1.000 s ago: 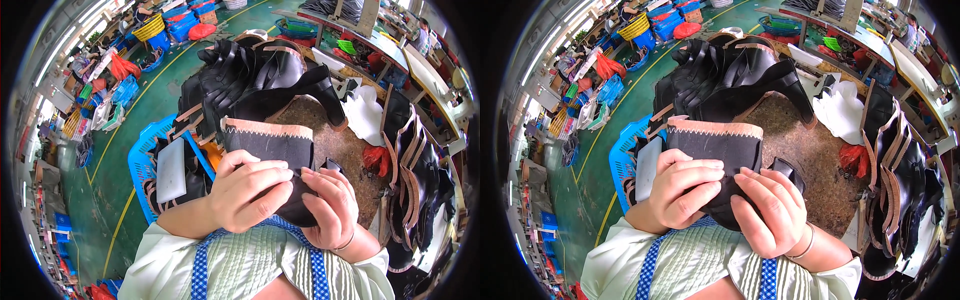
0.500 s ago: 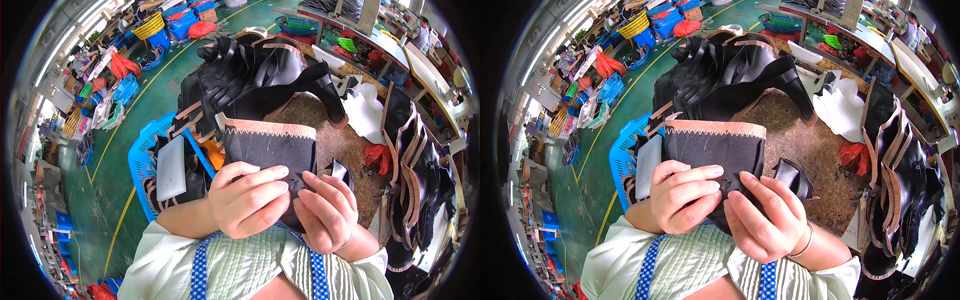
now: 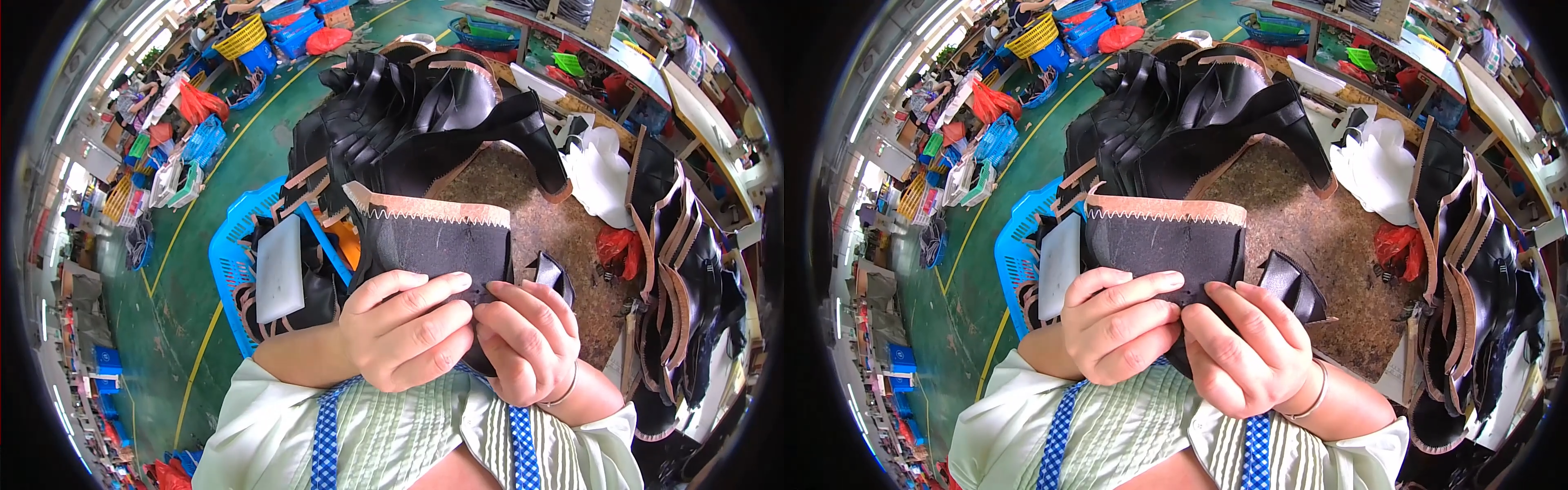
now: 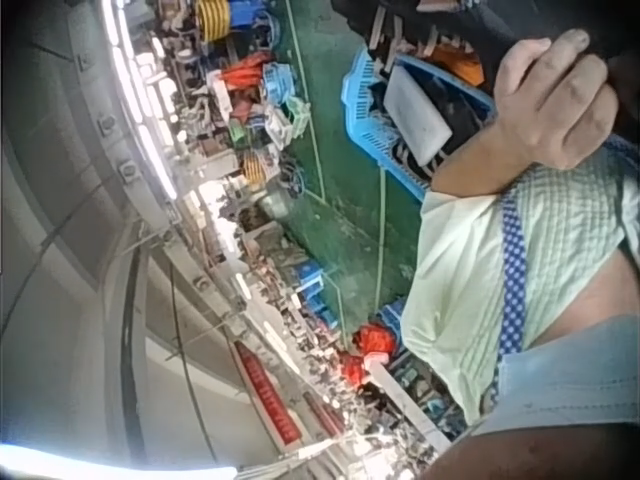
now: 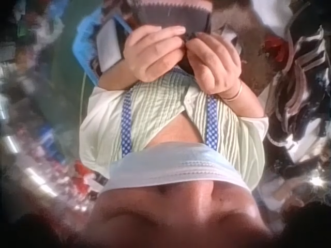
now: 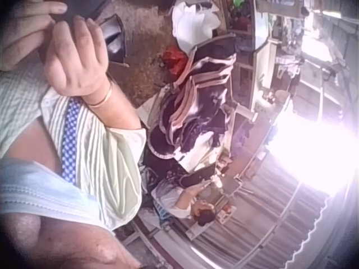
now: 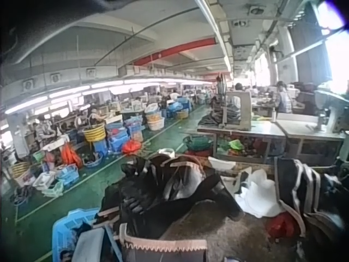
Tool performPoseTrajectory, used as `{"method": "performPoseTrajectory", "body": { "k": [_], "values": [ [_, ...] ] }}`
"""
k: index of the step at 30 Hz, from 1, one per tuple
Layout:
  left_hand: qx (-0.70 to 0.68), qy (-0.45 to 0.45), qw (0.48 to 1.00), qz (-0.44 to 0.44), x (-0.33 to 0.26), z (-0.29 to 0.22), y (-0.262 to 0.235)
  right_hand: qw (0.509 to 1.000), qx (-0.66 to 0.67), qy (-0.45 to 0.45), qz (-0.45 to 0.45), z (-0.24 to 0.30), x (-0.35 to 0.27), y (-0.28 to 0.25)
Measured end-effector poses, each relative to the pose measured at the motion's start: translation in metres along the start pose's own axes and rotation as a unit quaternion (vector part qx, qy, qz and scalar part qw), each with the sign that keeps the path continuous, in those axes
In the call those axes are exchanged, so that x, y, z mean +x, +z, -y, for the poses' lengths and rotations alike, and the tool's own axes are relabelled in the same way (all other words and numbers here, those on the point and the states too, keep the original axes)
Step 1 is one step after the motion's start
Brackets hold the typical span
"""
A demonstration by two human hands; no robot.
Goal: Assembling buckles or fasteners onto leather shoe parts in a factory setting.
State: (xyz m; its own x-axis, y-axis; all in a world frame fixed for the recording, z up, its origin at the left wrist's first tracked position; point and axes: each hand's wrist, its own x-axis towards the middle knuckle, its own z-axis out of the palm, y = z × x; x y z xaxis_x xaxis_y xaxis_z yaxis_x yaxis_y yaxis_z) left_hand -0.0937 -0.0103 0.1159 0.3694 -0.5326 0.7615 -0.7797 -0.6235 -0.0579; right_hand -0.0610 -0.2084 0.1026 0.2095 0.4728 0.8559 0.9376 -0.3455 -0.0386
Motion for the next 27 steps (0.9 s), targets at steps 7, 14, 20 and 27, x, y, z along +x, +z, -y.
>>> {"method": "performPoseTrajectory", "body": {
  "k": [7, 14, 20, 27],
  "values": [
    [-0.023, -0.055, 0.998, 0.032, 0.009, 0.006, 0.000, 0.995, 0.083, 0.063, 0.001, -0.014, 0.004, 0.007],
    [-0.276, -0.227, 0.887, 0.292, 0.038, 0.043, -0.027, 0.908, 0.317, 0.231, 0.147, -0.026, 0.016, -0.004],
    [-0.428, -0.397, 0.745, 0.322, 0.052, 0.051, -0.032, 0.980, 0.159, 0.104, 0.066, -0.018, 0.017, -0.004],
    [-0.427, -0.393, 0.763, 0.283, 0.053, 0.052, -0.024, 0.982, 0.103, 0.081, 0.136, -0.018, 0.020, -0.006]
  ]
}}
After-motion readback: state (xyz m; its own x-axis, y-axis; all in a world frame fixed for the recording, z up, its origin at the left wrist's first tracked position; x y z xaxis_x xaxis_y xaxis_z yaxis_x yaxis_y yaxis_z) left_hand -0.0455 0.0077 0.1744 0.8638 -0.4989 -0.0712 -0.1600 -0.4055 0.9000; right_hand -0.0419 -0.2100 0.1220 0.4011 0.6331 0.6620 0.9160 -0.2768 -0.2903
